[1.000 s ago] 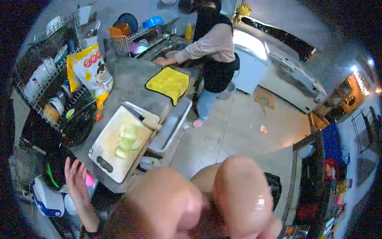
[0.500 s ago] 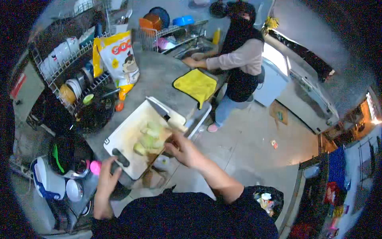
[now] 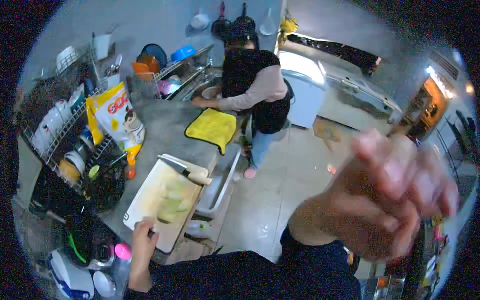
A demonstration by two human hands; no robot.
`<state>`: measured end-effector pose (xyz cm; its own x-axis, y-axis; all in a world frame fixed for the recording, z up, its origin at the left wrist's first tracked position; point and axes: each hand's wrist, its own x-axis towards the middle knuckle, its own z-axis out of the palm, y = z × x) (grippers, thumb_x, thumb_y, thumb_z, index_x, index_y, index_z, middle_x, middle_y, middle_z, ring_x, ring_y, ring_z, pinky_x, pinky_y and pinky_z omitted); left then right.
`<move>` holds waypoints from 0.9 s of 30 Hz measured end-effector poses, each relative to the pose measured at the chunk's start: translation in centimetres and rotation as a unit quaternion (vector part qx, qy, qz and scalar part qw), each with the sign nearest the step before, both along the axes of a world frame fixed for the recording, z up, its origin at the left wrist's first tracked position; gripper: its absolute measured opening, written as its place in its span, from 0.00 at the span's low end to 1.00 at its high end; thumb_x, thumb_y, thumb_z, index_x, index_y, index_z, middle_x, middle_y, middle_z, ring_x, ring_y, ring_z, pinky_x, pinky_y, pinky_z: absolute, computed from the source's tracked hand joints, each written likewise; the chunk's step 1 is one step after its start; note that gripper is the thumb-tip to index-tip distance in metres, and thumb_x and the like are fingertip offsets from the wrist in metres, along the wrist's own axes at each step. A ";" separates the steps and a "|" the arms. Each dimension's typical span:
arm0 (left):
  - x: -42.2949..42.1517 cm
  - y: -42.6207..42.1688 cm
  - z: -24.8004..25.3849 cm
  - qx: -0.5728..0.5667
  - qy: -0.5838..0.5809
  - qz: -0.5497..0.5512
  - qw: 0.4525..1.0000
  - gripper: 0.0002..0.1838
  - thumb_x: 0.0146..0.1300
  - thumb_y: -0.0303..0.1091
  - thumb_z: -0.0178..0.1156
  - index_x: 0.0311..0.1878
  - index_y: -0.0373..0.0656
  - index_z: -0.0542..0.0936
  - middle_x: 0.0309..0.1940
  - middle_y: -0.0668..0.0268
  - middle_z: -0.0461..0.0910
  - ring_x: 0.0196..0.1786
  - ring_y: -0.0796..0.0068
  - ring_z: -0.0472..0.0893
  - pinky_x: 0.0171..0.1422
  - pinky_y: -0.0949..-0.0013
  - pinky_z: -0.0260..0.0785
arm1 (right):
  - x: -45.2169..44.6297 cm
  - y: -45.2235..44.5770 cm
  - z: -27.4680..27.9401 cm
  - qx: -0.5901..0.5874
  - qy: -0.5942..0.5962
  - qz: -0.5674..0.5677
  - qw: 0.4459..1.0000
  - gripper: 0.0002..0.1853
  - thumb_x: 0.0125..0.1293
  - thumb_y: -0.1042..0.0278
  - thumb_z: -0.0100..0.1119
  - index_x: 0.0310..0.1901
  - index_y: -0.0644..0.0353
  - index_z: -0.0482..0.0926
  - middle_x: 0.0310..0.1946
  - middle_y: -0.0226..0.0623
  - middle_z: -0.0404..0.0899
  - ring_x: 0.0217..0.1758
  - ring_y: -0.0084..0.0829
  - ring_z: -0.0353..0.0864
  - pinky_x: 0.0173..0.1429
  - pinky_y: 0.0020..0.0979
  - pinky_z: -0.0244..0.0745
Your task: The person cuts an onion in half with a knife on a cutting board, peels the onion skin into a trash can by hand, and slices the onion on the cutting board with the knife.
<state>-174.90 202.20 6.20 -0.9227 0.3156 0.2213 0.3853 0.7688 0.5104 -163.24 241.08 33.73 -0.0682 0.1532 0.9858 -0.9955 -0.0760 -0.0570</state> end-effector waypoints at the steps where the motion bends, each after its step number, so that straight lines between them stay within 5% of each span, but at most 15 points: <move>1: -0.1 0.0 -0.2 -0.004 -0.026 0.002 1.000 0.21 0.53 0.26 0.66 0.52 0.37 0.77 0.50 0.50 0.77 0.55 0.47 0.75 0.60 0.54 0.68 | 1.1 0.4 0.2 -0.008 0.060 -0.047 0.997 0.15 0.61 0.73 0.58 0.50 0.49 0.76 0.41 0.28 0.73 0.40 0.29 0.74 0.53 0.37 0.63; 2: -0.3 -0.1 -0.5 -0.008 -0.051 0.005 0.999 0.20 0.53 0.26 0.65 0.51 0.38 0.78 0.49 0.50 0.76 0.55 0.47 0.75 0.59 0.54 0.67 | 2.2 0.7 0.0 -0.016 0.119 -0.092 0.988 0.15 0.62 0.72 0.60 0.51 0.46 0.75 0.38 0.25 0.73 0.34 0.28 0.73 0.47 0.36 0.60; 5: -0.7 -0.6 -2.7 -0.013 -0.018 0.003 1.000 0.20 0.53 0.27 0.65 0.51 0.37 0.78 0.48 0.50 0.77 0.54 0.47 0.75 0.59 0.53 0.67 | 5.4 2.6 -1.7 0.064 0.162 -0.137 0.975 0.12 0.61 0.73 0.57 0.47 0.51 0.78 0.37 0.29 0.73 0.39 0.27 0.73 0.51 0.34 0.60; 13: 0.0 0.2 -0.8 -0.031 -0.017 0.011 0.999 0.21 0.53 0.29 0.66 0.51 0.36 0.77 0.49 0.49 0.76 0.54 0.45 0.74 0.60 0.52 0.66 | 5.2 3.8 -5.8 -0.031 0.066 -0.276 0.958 0.09 0.68 0.63 0.53 0.48 0.51 0.73 0.29 0.29 0.69 0.29 0.27 0.70 0.38 0.34 0.61; 18: 0.3 1.6 -1.2 0.034 0.063 0.029 0.997 0.21 0.54 0.29 0.66 0.53 0.37 0.77 0.50 0.50 0.76 0.54 0.46 0.74 0.60 0.52 0.66 | 5.4 5.1 -7.7 -0.052 0.054 -0.297 0.952 0.10 0.70 0.62 0.49 0.49 0.54 0.70 0.27 0.32 0.67 0.24 0.28 0.66 0.34 0.34 0.61; 27: -1.2 1.3 -3.2 -0.020 0.034 -0.010 0.999 0.14 0.55 0.26 0.64 0.46 0.36 0.81 0.48 0.52 0.78 0.52 0.48 0.76 0.59 0.55 0.67 | 5.0 6.2 -9.1 -0.041 -0.020 -0.256 0.966 0.07 0.72 0.68 0.41 0.45 0.60 0.68 0.24 0.32 0.60 0.25 0.24 0.56 0.37 0.35 0.55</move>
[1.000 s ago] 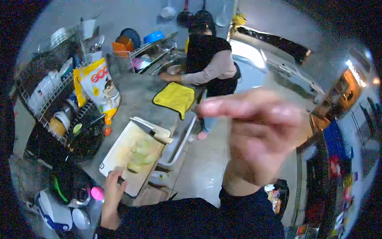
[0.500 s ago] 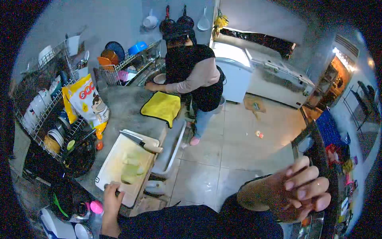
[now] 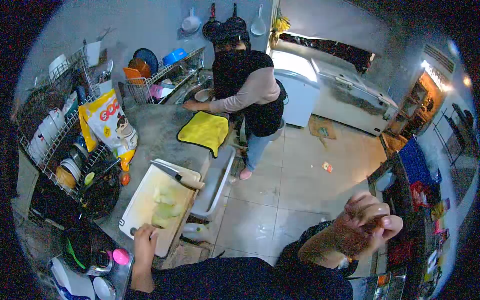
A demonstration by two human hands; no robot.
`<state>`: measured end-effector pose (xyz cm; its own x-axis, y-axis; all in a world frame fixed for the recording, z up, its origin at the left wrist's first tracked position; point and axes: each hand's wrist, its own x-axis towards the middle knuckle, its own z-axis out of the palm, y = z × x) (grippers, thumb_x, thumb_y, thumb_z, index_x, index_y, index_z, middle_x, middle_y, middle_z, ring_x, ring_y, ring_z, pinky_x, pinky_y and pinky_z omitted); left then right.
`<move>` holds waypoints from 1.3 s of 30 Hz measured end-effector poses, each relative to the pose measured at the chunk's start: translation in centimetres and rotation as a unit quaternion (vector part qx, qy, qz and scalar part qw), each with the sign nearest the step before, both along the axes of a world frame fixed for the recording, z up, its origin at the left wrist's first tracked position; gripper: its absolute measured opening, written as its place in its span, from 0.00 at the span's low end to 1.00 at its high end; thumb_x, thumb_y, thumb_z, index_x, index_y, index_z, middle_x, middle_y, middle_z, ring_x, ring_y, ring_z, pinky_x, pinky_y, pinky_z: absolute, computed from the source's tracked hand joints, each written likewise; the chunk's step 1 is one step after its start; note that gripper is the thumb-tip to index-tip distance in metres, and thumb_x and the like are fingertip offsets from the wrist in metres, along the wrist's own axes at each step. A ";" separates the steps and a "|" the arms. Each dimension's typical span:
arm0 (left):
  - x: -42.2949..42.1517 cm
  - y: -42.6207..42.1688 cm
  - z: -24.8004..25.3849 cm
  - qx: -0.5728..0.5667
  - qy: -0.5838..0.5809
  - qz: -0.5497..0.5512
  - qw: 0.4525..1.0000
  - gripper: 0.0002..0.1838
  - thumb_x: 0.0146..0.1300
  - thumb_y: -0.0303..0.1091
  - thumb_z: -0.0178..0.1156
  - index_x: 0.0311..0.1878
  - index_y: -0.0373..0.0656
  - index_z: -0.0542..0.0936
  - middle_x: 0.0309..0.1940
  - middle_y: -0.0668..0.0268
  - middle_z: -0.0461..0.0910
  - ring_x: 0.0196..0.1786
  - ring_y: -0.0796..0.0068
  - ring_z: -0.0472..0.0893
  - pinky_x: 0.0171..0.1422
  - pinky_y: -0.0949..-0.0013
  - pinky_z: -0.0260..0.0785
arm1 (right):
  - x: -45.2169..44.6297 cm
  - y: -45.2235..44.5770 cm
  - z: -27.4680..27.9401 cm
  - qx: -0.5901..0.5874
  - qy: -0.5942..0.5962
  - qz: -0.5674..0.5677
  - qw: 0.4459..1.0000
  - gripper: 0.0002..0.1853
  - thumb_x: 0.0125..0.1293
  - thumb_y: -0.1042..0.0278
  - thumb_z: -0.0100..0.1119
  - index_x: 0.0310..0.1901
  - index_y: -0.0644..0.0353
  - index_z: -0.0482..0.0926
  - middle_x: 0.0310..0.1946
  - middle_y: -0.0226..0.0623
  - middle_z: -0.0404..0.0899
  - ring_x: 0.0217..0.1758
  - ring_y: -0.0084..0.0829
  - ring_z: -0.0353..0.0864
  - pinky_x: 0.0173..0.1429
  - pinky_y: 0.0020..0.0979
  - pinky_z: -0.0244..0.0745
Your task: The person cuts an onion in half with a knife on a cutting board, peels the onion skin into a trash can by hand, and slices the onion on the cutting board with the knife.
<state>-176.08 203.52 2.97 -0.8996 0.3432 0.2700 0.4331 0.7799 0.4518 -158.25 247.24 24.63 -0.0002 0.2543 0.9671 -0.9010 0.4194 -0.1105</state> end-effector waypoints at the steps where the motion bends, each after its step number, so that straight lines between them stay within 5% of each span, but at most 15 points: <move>1: 0.0 0.0 -0.1 0.000 0.006 0.004 1.000 0.13 0.55 0.25 0.63 0.44 0.36 0.81 0.47 0.52 0.79 0.52 0.48 0.76 0.58 0.55 0.68 | -0.2 0.0 -0.1 -0.004 -0.001 -0.007 1.000 0.08 0.72 0.68 0.41 0.46 0.60 0.68 0.23 0.32 0.60 0.25 0.24 0.56 0.36 0.34 0.55; 11: 0.2 -0.5 -0.3 0.031 0.019 0.054 0.998 0.09 0.60 0.28 0.60 0.42 0.36 0.81 0.43 0.51 0.79 0.49 0.47 0.76 0.57 0.52 0.67 | -0.5 1.2 -1.6 -0.011 -0.049 -0.005 0.999 0.11 0.73 0.64 0.45 0.49 0.62 0.69 0.25 0.35 0.66 0.24 0.26 0.61 0.32 0.31 0.59; 13: -0.8 -1.3 -1.0 -0.003 0.039 0.076 0.996 0.10 0.63 0.31 0.59 0.43 0.37 0.81 0.42 0.50 0.79 0.49 0.45 0.75 0.57 0.51 0.66 | -2.0 1.2 -2.3 -0.045 -0.159 0.046 0.985 0.09 0.72 0.67 0.46 0.48 0.63 0.70 0.26 0.37 0.69 0.25 0.27 0.65 0.32 0.31 0.63; 16: -1.8 -1.9 -0.4 0.023 0.083 0.082 0.993 0.09 0.61 0.29 0.62 0.43 0.36 0.80 0.44 0.51 0.79 0.50 0.48 0.77 0.56 0.55 0.69 | -6.2 -2.0 -5.0 -0.079 -0.410 -0.021 0.908 0.09 0.69 0.70 0.51 0.44 0.67 0.73 0.29 0.37 0.74 0.28 0.27 0.71 0.32 0.29 0.69; 18: -2.2 -2.4 -0.1 0.044 0.091 0.098 0.990 0.10 0.61 0.29 0.63 0.44 0.37 0.80 0.45 0.52 0.79 0.50 0.49 0.78 0.57 0.56 0.70 | -10.0 -4.7 -8.1 0.024 -0.577 0.091 0.811 0.12 0.68 0.67 0.54 0.47 0.67 0.77 0.32 0.35 0.76 0.29 0.25 0.74 0.34 0.27 0.71; 20: -2.4 -3.0 -0.5 0.043 0.074 0.123 0.989 0.11 0.60 0.29 0.64 0.45 0.38 0.80 0.45 0.53 0.80 0.51 0.50 0.78 0.58 0.57 0.70 | -13.4 -8.9 -12.0 0.189 -0.625 0.084 0.753 0.15 0.67 0.67 0.56 0.52 0.64 0.78 0.33 0.31 0.76 0.32 0.23 0.75 0.37 0.25 0.72; 22: -2.7 -3.0 -0.8 0.115 0.000 0.113 0.987 0.14 0.59 0.30 0.66 0.47 0.39 0.80 0.47 0.54 0.79 0.50 0.51 0.78 0.59 0.58 0.70 | -16.5 -12.2 -16.2 0.298 -0.651 0.132 0.686 0.17 0.68 0.68 0.56 0.57 0.61 0.77 0.39 0.35 0.79 0.38 0.30 0.79 0.43 0.29 0.76; 24: -2.6 -2.1 0.3 0.145 -0.052 0.110 0.982 0.15 0.58 0.32 0.67 0.48 0.39 0.80 0.47 0.55 0.79 0.51 0.52 0.78 0.59 0.58 0.70 | -19.4 -15.5 -20.0 0.455 -0.457 -0.062 0.762 0.19 0.66 0.65 0.58 0.57 0.60 0.75 0.48 0.44 0.78 0.43 0.40 0.81 0.48 0.38 0.78; 26: -2.7 -0.8 0.3 0.178 -0.100 0.104 0.974 0.17 0.57 0.33 0.69 0.49 0.40 0.80 0.48 0.56 0.78 0.52 0.53 0.78 0.59 0.58 0.70 | -24.2 -16.3 -23.6 0.455 -0.414 -0.137 0.776 0.21 0.64 0.65 0.59 0.58 0.60 0.74 0.52 0.48 0.76 0.46 0.46 0.81 0.50 0.43 0.77; 28: -2.8 0.4 -0.6 0.128 0.031 0.053 0.990 0.20 0.54 0.35 0.71 0.50 0.40 0.79 0.50 0.57 0.76 0.53 0.55 0.77 0.59 0.59 0.70 | -27.7 -16.8 -24.4 0.452 -0.370 -0.210 0.784 0.23 0.63 0.64 0.59 0.59 0.60 0.73 0.56 0.53 0.74 0.49 0.51 0.80 0.53 0.48 0.77; 34: -3.9 2.2 -1.7 0.204 -0.024 0.023 0.978 0.21 0.53 0.37 0.72 0.49 0.40 0.79 0.50 0.56 0.76 0.56 0.54 0.76 0.60 0.60 0.69 | -32.3 -16.9 -22.7 0.456 -0.611 -0.255 0.595 0.23 0.64 0.63 0.57 0.60 0.56 0.69 0.52 0.57 0.76 0.47 0.55 0.81 0.49 0.49 0.77; 39: -3.8 2.1 -2.3 0.186 -0.047 0.016 0.981 0.21 0.54 0.35 0.71 0.49 0.39 0.79 0.48 0.56 0.76 0.55 0.53 0.76 0.61 0.59 0.68 | -29.1 -17.1 -19.9 0.333 -0.687 -0.178 0.621 0.20 0.66 0.62 0.55 0.58 0.57 0.70 0.41 0.57 0.80 0.45 0.55 0.81 0.45 0.49 0.76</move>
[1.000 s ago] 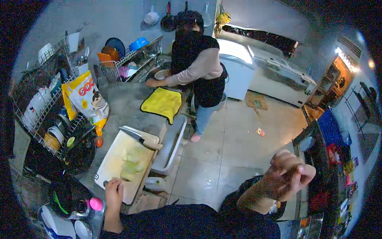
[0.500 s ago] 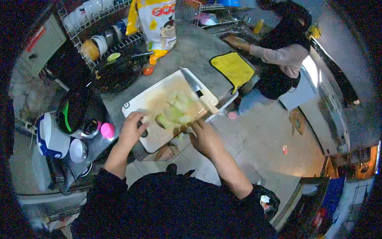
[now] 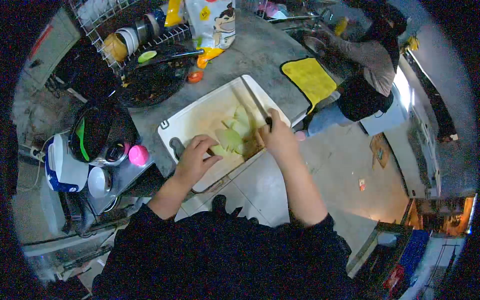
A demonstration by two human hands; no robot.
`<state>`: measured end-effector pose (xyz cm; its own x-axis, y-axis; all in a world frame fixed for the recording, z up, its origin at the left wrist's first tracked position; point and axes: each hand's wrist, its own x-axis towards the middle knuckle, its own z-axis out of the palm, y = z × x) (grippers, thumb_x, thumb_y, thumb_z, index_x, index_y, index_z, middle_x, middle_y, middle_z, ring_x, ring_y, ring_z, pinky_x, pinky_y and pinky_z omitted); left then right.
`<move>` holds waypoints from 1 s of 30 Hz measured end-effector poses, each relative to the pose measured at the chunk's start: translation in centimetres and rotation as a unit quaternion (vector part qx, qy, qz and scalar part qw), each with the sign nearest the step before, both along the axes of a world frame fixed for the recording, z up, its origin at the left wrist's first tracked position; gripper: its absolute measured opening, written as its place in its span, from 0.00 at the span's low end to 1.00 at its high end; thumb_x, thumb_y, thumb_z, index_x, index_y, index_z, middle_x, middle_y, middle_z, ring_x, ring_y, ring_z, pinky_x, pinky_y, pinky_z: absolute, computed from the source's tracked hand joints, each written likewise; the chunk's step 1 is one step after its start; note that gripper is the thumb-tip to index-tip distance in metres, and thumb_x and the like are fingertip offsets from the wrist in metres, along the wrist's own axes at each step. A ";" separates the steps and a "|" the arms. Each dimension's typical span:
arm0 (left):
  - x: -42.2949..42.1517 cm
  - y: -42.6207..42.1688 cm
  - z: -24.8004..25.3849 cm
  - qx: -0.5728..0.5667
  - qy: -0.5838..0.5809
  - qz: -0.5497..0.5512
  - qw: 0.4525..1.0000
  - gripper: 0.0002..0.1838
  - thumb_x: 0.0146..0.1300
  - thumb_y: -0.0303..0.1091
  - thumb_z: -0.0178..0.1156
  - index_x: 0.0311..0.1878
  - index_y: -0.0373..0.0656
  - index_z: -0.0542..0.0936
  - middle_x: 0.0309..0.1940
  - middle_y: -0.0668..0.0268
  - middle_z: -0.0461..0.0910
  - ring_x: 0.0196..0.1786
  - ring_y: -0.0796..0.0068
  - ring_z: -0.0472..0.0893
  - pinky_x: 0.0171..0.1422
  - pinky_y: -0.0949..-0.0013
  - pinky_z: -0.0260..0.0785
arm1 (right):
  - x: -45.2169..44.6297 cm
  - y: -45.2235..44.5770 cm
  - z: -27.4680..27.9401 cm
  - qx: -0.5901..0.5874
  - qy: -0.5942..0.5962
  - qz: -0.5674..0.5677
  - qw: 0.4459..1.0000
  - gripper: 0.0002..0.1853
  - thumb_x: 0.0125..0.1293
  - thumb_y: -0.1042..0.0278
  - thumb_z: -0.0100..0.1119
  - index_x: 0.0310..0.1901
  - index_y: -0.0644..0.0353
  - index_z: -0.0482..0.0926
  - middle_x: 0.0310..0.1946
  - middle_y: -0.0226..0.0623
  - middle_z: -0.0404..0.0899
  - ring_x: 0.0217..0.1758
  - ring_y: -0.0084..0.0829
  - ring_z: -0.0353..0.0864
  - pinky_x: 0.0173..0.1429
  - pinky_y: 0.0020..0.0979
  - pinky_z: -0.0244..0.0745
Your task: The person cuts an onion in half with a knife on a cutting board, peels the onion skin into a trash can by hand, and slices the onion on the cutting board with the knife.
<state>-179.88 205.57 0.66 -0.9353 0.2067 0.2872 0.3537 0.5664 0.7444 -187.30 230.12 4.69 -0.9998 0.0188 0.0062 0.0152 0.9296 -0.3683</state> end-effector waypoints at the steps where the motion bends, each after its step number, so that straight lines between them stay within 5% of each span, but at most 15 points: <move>1: -0.1 -0.2 0.0 0.001 0.004 -0.002 1.000 0.21 0.54 0.35 0.71 0.50 0.39 0.78 0.48 0.56 0.76 0.54 0.53 0.76 0.61 0.59 0.68 | 1.4 0.0 0.2 -0.067 -0.011 0.043 0.997 0.19 0.67 0.62 0.54 0.57 0.57 0.70 0.38 0.57 0.81 0.46 0.56 0.81 0.45 0.50 0.76; 6: -0.7 -1.1 -0.5 -0.068 0.106 -0.051 0.991 0.21 0.55 0.33 0.69 0.51 0.39 0.77 0.47 0.55 0.77 0.51 0.53 0.77 0.58 0.58 0.70 | 9.1 -1.6 1.3 -0.136 -0.051 0.164 0.976 0.13 0.71 0.62 0.48 0.47 0.65 0.70 0.32 0.57 0.80 0.36 0.59 0.80 0.39 0.54 0.74; 10: -0.2 -1.0 1.4 -0.132 0.084 -0.026 0.987 0.20 0.56 0.31 0.68 0.51 0.39 0.75 0.46 0.54 0.78 0.49 0.52 0.78 0.54 0.57 0.71 | 10.6 -1.3 -0.4 -0.112 -0.076 0.211 0.968 0.13 0.71 0.63 0.47 0.45 0.66 0.69 0.30 0.57 0.80 0.34 0.59 0.80 0.38 0.55 0.73; 14: 1.3 -0.7 2.6 -0.191 -0.064 0.108 0.974 0.18 0.58 0.33 0.65 0.50 0.41 0.75 0.44 0.55 0.79 0.45 0.48 0.79 0.48 0.56 0.74 | 10.6 -1.6 0.3 -0.094 -0.067 0.215 0.970 0.13 0.71 0.63 0.47 0.45 0.66 0.69 0.28 0.56 0.80 0.32 0.59 0.80 0.38 0.55 0.74; 20: 1.5 -1.0 1.4 -0.039 -0.154 0.098 0.982 0.20 0.60 0.33 0.66 0.54 0.40 0.75 0.46 0.54 0.78 0.43 0.48 0.79 0.46 0.58 0.74 | 10.8 -3.3 -0.2 -0.092 -0.017 0.229 0.969 0.12 0.71 0.63 0.47 0.44 0.66 0.68 0.27 0.54 0.80 0.32 0.58 0.80 0.36 0.55 0.74; 22: 1.9 -1.2 1.2 -0.003 -0.176 0.085 0.981 0.20 0.60 0.33 0.66 0.55 0.40 0.75 0.47 0.54 0.77 0.42 0.48 0.80 0.46 0.58 0.74 | 10.4 -4.0 0.4 -0.063 -0.093 0.206 0.972 0.12 0.71 0.64 0.46 0.44 0.65 0.68 0.27 0.54 0.80 0.32 0.56 0.81 0.35 0.55 0.74; 24: 2.4 -1.4 1.6 -0.012 -0.098 0.076 0.992 0.20 0.60 0.31 0.66 0.54 0.40 0.76 0.49 0.54 0.76 0.42 0.49 0.80 0.47 0.59 0.75 | 10.2 -4.5 0.9 -0.049 -0.131 0.197 0.970 0.11 0.71 0.64 0.46 0.45 0.65 0.68 0.27 0.54 0.80 0.32 0.55 0.81 0.35 0.55 0.74; 27: 2.2 -1.6 1.1 -0.024 -0.037 0.063 0.997 0.21 0.58 0.30 0.68 0.55 0.41 0.77 0.51 0.55 0.75 0.46 0.52 0.79 0.51 0.61 0.74 | 10.0 -4.8 1.4 -0.035 -0.187 0.224 0.956 0.16 0.66 0.71 0.47 0.54 0.65 0.67 0.39 0.54 0.80 0.43 0.55 0.80 0.44 0.52 0.74; 30: 1.8 -1.6 0.6 -0.039 0.002 0.043 0.998 0.23 0.54 0.31 0.71 0.55 0.44 0.79 0.53 0.57 0.74 0.54 0.57 0.77 0.56 0.62 0.73 | 10.3 -5.2 0.4 -0.018 -0.145 0.231 0.962 0.11 0.69 0.68 0.45 0.48 0.64 0.68 0.32 0.54 0.80 0.36 0.54 0.82 0.38 0.53 0.75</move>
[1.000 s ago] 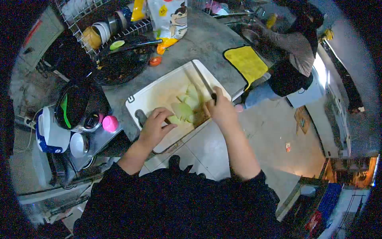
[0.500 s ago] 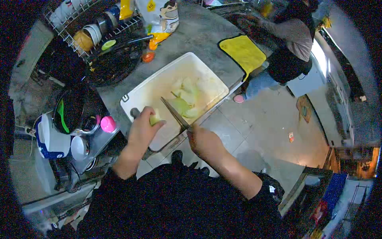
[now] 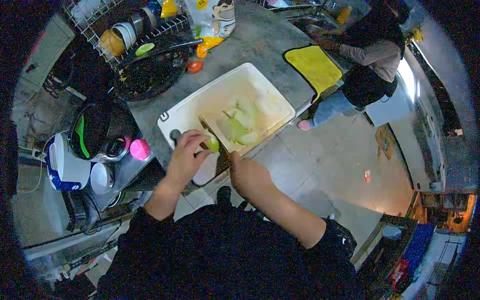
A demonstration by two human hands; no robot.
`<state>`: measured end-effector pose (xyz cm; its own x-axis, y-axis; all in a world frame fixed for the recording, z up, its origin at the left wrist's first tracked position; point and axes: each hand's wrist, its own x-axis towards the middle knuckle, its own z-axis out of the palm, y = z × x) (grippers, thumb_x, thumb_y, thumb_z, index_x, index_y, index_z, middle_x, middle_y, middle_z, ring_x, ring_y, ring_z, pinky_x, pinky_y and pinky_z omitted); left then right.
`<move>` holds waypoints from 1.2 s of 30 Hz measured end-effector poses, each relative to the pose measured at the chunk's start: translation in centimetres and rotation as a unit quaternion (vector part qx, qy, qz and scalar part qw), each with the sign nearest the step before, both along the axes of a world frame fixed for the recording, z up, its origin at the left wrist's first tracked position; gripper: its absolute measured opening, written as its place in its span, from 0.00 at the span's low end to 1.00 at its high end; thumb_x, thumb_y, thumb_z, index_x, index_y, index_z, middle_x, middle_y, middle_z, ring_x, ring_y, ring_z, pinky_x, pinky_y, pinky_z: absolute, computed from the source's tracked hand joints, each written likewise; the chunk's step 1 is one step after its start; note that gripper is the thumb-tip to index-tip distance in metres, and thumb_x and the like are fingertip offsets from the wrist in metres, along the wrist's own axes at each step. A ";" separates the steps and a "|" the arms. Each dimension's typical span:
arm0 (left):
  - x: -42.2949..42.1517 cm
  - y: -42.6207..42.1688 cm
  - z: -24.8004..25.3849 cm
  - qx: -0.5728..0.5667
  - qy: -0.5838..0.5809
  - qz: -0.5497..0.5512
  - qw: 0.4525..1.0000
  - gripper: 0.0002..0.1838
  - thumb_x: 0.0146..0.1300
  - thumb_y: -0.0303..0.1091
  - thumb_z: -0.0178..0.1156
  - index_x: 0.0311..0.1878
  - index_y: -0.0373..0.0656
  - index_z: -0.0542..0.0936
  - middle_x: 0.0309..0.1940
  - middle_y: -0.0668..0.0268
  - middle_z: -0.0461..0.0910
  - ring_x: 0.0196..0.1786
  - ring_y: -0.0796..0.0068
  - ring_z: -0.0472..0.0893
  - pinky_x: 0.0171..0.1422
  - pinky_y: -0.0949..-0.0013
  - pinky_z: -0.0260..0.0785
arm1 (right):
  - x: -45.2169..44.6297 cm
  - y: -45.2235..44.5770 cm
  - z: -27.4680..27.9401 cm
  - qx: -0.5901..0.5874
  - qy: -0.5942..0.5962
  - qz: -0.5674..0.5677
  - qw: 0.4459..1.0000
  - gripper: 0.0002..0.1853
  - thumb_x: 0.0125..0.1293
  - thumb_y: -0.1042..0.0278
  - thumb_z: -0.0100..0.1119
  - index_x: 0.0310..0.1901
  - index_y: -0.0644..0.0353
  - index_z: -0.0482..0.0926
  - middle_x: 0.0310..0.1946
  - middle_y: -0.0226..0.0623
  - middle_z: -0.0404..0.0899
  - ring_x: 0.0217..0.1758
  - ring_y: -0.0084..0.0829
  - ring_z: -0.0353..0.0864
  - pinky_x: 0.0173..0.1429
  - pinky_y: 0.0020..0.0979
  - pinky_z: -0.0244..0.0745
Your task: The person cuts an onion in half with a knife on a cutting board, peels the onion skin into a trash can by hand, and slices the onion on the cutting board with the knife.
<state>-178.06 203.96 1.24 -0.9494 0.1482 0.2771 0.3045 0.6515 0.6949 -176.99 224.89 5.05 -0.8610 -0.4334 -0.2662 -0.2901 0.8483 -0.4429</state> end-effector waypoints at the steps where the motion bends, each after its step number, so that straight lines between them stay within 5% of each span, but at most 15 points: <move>1: 0.0 0.3 -0.1 0.017 0.000 0.009 1.000 0.23 0.53 0.31 0.71 0.54 0.44 0.79 0.52 0.58 0.74 0.54 0.57 0.77 0.57 0.62 0.72 | 0.1 -0.1 -0.4 0.002 0.023 0.003 1.000 0.10 0.70 0.67 0.44 0.45 0.64 0.68 0.28 0.53 0.81 0.33 0.54 0.83 0.35 0.53 0.75; 4: 0.1 0.8 0.0 0.050 -0.003 0.024 0.998 0.22 0.52 0.31 0.72 0.52 0.45 0.80 0.52 0.59 0.74 0.55 0.57 0.76 0.60 0.61 0.71 | -0.2 0.6 -1.1 -0.008 0.043 0.011 0.999 0.10 0.69 0.67 0.44 0.45 0.64 0.69 0.29 0.53 0.81 0.34 0.54 0.83 0.35 0.53 0.76; 8: 0.4 1.1 0.2 -0.056 0.058 0.027 0.996 0.22 0.51 0.31 0.73 0.51 0.43 0.80 0.52 0.59 0.74 0.55 0.56 0.76 0.60 0.61 0.71 | -0.2 1.2 -0.4 -0.005 0.077 0.018 0.997 0.10 0.68 0.68 0.45 0.46 0.63 0.69 0.30 0.52 0.81 0.34 0.53 0.83 0.35 0.52 0.76; 12: 0.4 1.5 -0.4 0.048 -0.010 0.041 0.998 0.20 0.51 0.30 0.73 0.48 0.43 0.80 0.53 0.59 0.74 0.55 0.55 0.76 0.60 0.61 0.71 | -0.2 1.1 -0.2 0.012 0.068 0.011 0.998 0.10 0.68 0.68 0.46 0.46 0.62 0.69 0.30 0.52 0.81 0.33 0.53 0.83 0.34 0.51 0.77; 15: -0.4 1.6 -0.3 -0.001 0.053 0.029 0.998 0.16 0.55 0.29 0.69 0.47 0.42 0.80 0.50 0.57 0.73 0.44 0.61 0.80 0.50 0.63 0.75 | -0.5 1.2 -0.8 0.017 0.057 0.004 0.998 0.09 0.68 0.67 0.47 0.46 0.62 0.69 0.29 0.51 0.81 0.33 0.53 0.83 0.35 0.51 0.77; 19: -0.5 1.4 0.3 0.040 0.008 0.010 0.999 0.17 0.51 0.30 0.72 0.46 0.42 0.81 0.50 0.57 0.76 0.54 0.56 0.77 0.58 0.61 0.72 | -1.0 1.5 -1.6 0.017 0.044 0.001 0.999 0.10 0.68 0.68 0.45 0.46 0.63 0.67 0.29 0.50 0.80 0.34 0.54 0.82 0.36 0.51 0.76; 32: -1.1 0.8 -0.6 0.066 -0.019 0.021 0.997 0.19 0.50 0.31 0.72 0.47 0.46 0.83 0.48 0.59 0.77 0.53 0.58 0.78 0.57 0.63 0.72 | -0.7 0.6 2.4 0.050 0.011 -0.011 0.999 0.10 0.69 0.70 0.44 0.48 0.65 0.65 0.29 0.49 0.79 0.33 0.52 0.81 0.35 0.50 0.74; 36: -1.1 0.5 -0.7 0.037 0.005 0.005 0.999 0.16 0.54 0.31 0.71 0.47 0.43 0.82 0.47 0.61 0.73 0.39 0.69 0.82 0.44 0.69 0.77 | -1.5 -0.1 3.5 0.065 -0.027 -0.013 0.997 0.10 0.68 0.71 0.44 0.48 0.65 0.66 0.30 0.50 0.80 0.34 0.53 0.81 0.36 0.51 0.74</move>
